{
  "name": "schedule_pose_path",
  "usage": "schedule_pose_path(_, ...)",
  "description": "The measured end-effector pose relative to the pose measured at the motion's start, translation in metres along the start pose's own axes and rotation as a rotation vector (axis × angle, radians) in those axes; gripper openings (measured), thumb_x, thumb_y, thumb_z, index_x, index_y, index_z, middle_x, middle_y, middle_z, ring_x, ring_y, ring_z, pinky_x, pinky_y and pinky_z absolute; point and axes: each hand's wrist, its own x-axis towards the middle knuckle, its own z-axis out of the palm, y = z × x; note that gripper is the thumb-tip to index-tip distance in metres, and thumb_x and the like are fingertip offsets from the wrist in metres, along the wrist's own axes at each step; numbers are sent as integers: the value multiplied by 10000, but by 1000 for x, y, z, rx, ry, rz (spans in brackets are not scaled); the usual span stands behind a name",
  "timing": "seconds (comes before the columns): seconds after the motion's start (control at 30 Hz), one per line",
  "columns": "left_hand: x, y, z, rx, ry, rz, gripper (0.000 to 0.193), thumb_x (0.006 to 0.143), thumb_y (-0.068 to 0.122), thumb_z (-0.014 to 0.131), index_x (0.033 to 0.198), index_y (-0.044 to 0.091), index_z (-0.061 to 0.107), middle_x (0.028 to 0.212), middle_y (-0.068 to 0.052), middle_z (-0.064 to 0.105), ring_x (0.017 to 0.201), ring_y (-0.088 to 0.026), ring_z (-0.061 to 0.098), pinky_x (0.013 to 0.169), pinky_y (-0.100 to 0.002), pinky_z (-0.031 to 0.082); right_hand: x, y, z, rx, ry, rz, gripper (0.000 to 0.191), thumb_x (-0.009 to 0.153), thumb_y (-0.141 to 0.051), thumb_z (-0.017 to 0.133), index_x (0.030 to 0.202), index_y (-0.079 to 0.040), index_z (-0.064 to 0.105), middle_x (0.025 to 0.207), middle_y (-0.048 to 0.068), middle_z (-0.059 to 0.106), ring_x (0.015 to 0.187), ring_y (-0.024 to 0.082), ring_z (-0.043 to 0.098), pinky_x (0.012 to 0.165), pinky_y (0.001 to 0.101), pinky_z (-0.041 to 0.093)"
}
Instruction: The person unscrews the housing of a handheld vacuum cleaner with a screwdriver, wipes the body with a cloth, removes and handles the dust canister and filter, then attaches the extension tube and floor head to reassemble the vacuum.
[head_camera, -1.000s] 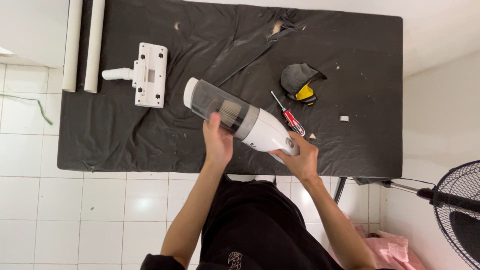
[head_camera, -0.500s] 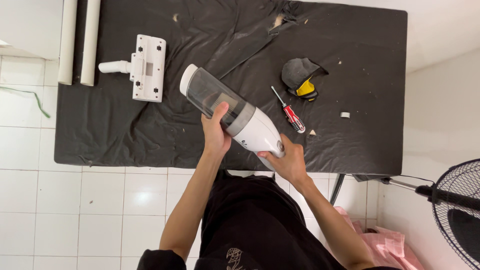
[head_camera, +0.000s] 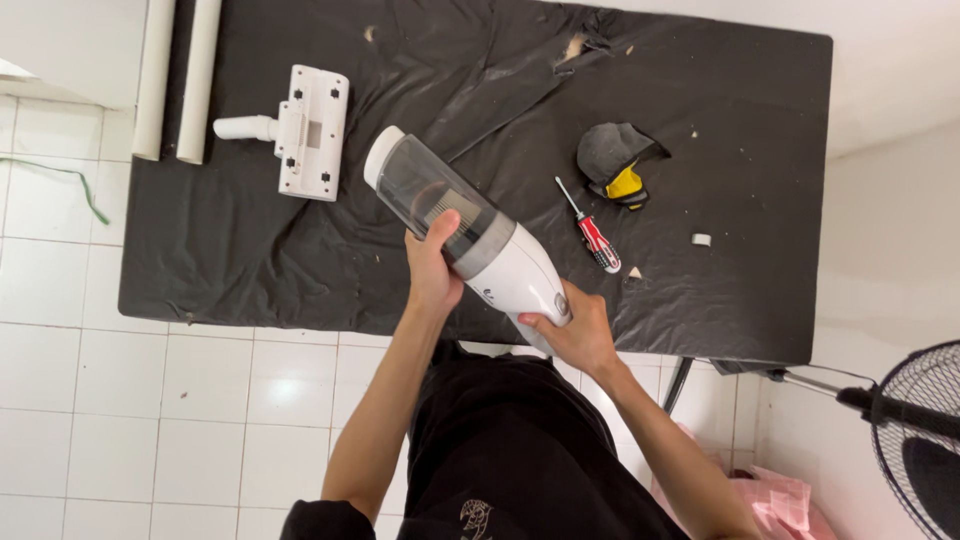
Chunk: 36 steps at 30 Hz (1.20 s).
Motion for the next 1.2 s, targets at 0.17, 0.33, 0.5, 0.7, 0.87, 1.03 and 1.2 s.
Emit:
schedule_pose_path(0.17,2,7,7,-22,-54,15,512,870,109,732,1329,-14,542,1129,-115,681,1026,-224,679,912,-392,574,1,5,-3,26,-27,-63,544,733,-246,893,1183,3,716,864,142,796,750,181,778,704,311,600)
schedule_pose_path(0.33,1,11,13,35,-144,27,486,881,112,732,1298,-58,549,1132,-181,714,1054,-273,720,942,-416,595,-4,4,4,106,-113,172,548,785,-269,859,1229,-2,683,810,172,768,714,231,729,682,340,576)
schedule_pose_path(0.5,2,12,10,76,-123,-9,577,860,117,788,1354,-30,528,1143,-133,686,1021,-242,689,911,-399,583,-14,-4,9,36,-18,3,541,793,-242,847,1224,23,654,949,157,792,886,220,787,789,344,594)
schedule_pose_path(0.7,1,16,1,146,-167,-1,702,831,175,847,1409,-38,509,1181,-107,678,1064,-201,670,947,-373,569,-14,-7,0,6,-62,38,535,768,-248,861,1184,22,661,947,169,792,880,222,793,801,351,602)
schedule_pose_path(0.87,4,23,6,149,-229,22,727,835,217,868,1413,-37,508,1211,-135,682,1089,-219,674,960,-383,573,-12,-8,0,57,-94,23,495,784,-235,851,1167,20,667,954,152,801,889,209,788,806,342,599)
schedule_pose_path(1.03,2,30,12,108,-267,23,754,813,253,881,1398,-32,501,1253,-183,687,1112,-260,690,972,-418,590,-8,-14,-7,112,-138,-74,457,798,-211,839,1156,20,674,954,146,805,879,202,787,805,338,595)
schedule_pose_path(1.2,3,31,17,104,-151,7,696,845,214,831,1402,-32,494,1227,-187,680,1089,-256,686,955,-416,590,-9,-25,0,57,-115,61,418,789,-190,839,1125,13,696,894,142,802,817,198,785,757,328,595)
